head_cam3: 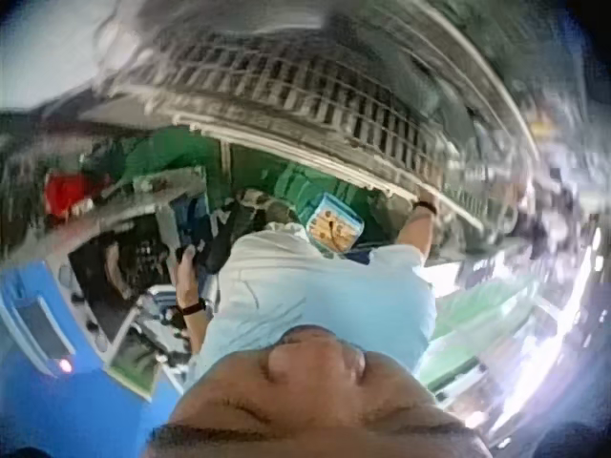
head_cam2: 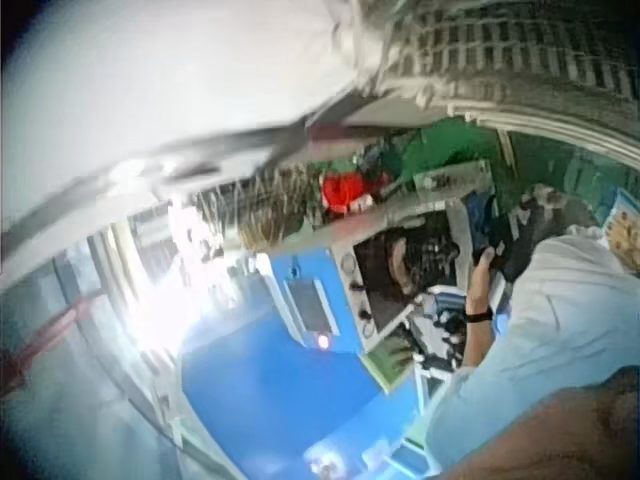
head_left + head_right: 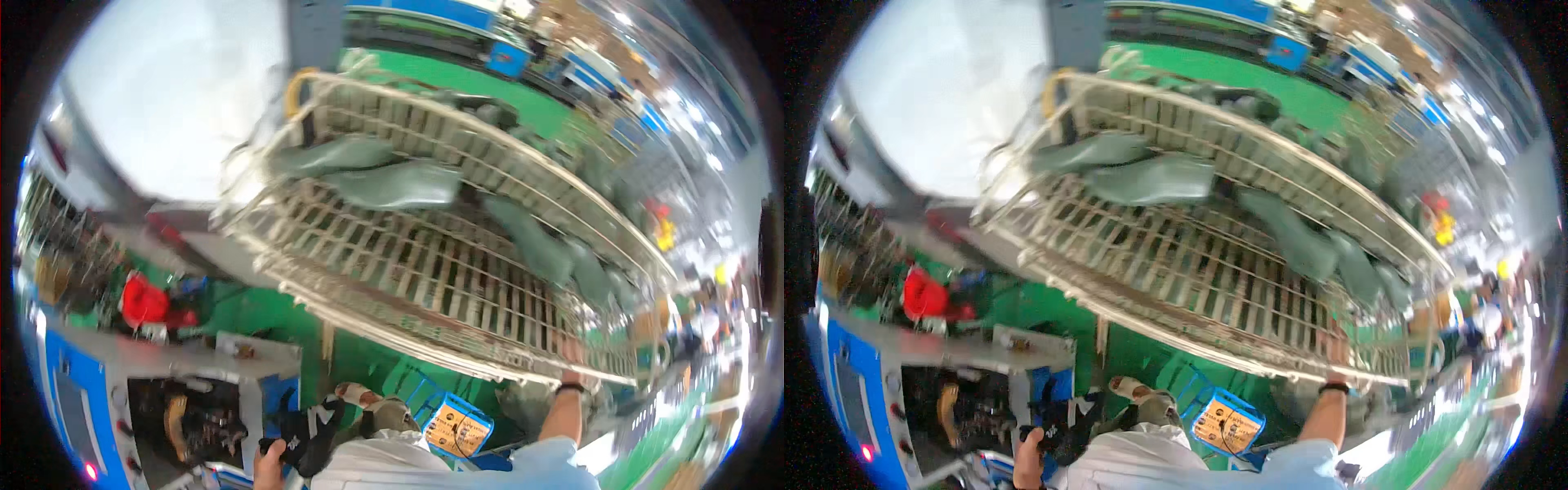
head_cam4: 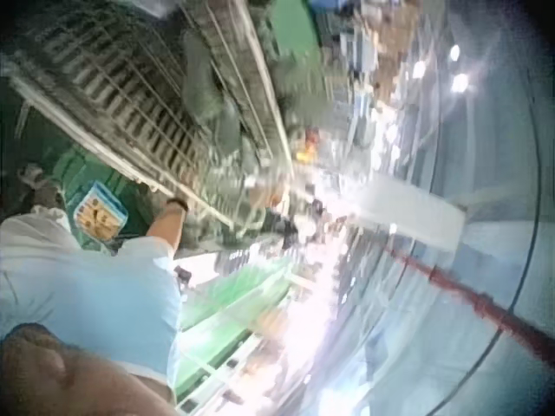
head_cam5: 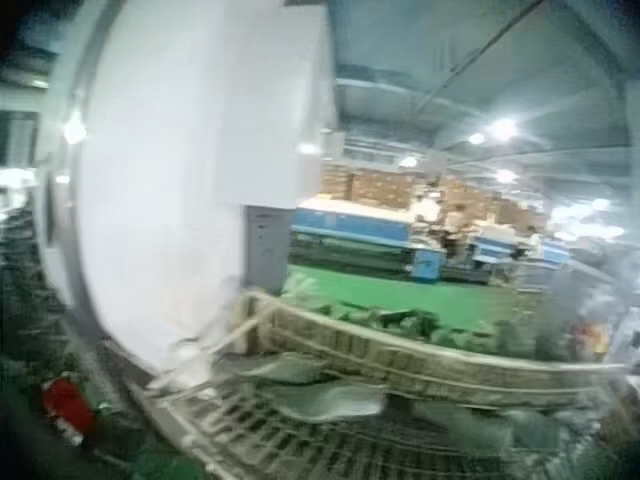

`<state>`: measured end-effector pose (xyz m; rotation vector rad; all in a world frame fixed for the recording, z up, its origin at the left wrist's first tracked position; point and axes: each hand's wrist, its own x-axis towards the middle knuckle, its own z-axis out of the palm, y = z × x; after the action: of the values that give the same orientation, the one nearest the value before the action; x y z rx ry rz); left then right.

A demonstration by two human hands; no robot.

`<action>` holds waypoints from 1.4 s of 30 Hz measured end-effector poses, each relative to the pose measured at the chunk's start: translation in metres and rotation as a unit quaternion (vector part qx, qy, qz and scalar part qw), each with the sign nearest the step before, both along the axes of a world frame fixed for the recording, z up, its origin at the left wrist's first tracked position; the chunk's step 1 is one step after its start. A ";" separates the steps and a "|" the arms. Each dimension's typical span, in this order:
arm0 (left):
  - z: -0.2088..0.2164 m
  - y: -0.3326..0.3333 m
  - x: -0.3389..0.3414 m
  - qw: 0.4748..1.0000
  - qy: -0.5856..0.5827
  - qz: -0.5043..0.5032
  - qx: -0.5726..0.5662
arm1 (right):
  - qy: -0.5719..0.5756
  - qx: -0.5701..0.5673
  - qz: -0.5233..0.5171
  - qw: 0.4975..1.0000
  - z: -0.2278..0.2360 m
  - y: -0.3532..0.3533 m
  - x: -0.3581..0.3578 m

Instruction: Operating a heel-lasting machine to shape shoes over shoe lasts in a factory setting.

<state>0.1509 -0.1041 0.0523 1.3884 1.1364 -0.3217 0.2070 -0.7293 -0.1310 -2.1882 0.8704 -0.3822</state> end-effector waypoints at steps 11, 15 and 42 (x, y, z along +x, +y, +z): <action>-0.010 0.008 -0.126 0.989 -0.115 0.081 -0.035 | -0.037 -0.187 0.572 0.798 -0.132 -0.051 0.268; -0.024 -0.015 -0.300 0.955 -0.154 0.252 0.035 | -0.139 -0.273 0.634 0.710 0.057 0.323 0.177; -0.176 0.089 -0.751 0.915 -0.006 0.247 0.320 | 0.261 -0.295 0.867 0.305 0.155 0.526 -0.190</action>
<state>-0.6005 -0.0147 -0.1242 1.5794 1.6172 0.4668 0.0169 -0.2034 0.0235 -2.3546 -1.9574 1.3300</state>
